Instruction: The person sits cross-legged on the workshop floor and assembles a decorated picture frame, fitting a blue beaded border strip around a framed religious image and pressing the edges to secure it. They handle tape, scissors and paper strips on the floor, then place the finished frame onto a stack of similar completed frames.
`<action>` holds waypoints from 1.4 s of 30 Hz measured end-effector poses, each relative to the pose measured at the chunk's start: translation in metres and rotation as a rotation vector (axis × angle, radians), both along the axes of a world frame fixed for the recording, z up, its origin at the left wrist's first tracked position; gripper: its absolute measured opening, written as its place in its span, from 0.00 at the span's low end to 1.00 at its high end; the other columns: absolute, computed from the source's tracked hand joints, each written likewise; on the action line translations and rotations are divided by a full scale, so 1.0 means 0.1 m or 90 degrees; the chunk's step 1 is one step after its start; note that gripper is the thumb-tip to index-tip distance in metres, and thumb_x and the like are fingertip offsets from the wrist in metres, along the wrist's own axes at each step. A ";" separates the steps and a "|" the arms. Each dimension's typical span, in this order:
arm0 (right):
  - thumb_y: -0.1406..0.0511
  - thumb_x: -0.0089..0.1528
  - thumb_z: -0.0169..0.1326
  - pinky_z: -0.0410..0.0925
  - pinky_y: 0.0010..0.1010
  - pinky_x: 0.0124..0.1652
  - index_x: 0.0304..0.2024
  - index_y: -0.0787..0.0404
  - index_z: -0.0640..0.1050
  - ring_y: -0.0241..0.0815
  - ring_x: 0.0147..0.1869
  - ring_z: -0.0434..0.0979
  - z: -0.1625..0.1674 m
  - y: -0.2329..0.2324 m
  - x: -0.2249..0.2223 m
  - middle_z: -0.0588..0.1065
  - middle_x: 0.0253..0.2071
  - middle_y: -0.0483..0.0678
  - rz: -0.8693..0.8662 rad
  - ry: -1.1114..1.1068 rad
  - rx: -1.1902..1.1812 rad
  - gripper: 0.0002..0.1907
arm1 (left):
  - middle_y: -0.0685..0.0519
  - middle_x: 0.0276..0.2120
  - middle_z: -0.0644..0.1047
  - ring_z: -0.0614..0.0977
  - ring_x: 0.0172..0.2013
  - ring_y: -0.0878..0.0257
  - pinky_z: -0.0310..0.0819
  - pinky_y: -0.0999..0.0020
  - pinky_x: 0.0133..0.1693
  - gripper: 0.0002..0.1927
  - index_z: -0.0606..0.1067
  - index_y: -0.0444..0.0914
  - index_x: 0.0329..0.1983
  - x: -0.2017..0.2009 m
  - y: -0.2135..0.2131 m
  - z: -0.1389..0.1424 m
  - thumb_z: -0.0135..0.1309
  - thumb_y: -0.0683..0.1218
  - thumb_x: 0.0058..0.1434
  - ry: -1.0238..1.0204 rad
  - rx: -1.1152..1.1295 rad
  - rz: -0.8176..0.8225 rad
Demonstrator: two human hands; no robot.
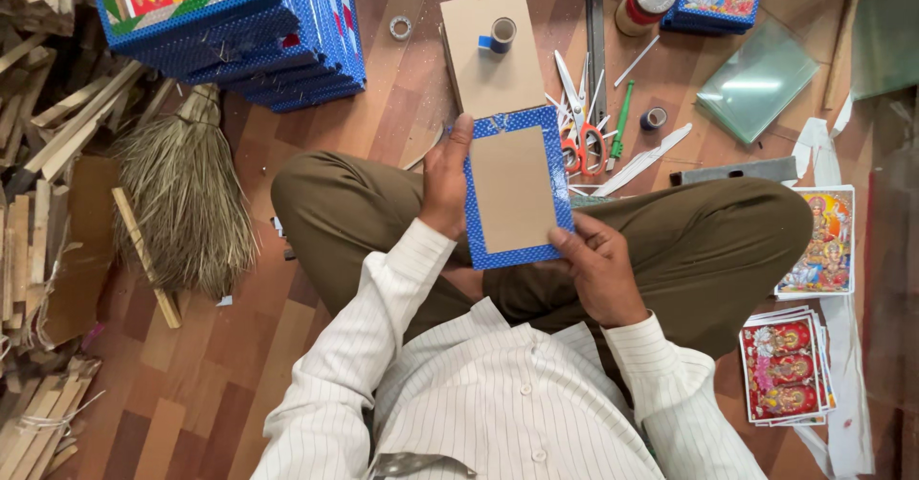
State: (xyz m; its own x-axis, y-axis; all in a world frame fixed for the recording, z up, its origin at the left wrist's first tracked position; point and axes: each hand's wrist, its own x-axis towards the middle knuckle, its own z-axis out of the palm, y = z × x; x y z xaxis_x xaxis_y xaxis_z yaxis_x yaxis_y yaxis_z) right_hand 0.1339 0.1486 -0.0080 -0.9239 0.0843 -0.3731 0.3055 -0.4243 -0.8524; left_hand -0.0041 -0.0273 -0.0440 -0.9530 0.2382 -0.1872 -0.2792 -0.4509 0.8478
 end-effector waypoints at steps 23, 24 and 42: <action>0.40 0.71 0.35 0.33 0.51 0.79 0.78 0.72 0.44 0.64 0.87 0.35 0.19 -0.36 -1.23 0.42 0.81 0.68 -0.018 0.272 0.829 0.51 | 0.47 0.68 0.69 0.72 0.65 0.55 0.64 0.57 0.67 0.41 0.59 0.35 0.76 0.47 0.32 0.32 0.42 0.68 0.72 -0.165 0.455 -0.157; 0.40 0.71 0.36 0.33 0.51 0.78 0.77 0.73 0.43 0.65 0.86 0.35 0.10 -0.38 -1.19 0.42 0.81 0.69 -0.042 0.256 0.804 0.51 | 0.47 0.68 0.68 0.72 0.65 0.55 0.64 0.58 0.67 0.41 0.59 0.35 0.76 0.48 0.28 0.28 0.43 0.67 0.72 -0.153 0.447 -0.154; 0.62 0.69 0.54 0.74 0.29 0.32 0.46 0.68 0.77 0.39 0.33 0.81 -0.40 0.08 -0.20 0.80 0.37 0.49 -0.144 0.025 -0.125 0.13 | 0.42 0.57 0.76 0.80 0.54 0.51 0.75 0.52 0.57 0.34 0.66 0.33 0.66 -0.01 0.22 0.34 0.49 0.63 0.68 -0.144 0.417 -0.092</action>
State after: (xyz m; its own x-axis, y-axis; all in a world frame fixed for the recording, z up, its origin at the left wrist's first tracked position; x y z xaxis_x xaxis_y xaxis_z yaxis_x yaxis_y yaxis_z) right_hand 0.1141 0.1563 -0.0482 -0.9043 0.2190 -0.3665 0.1529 -0.6354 -0.7569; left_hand -0.0047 -0.0057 -0.0098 -0.8579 0.4908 -0.1519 -0.5122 -0.7934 0.3289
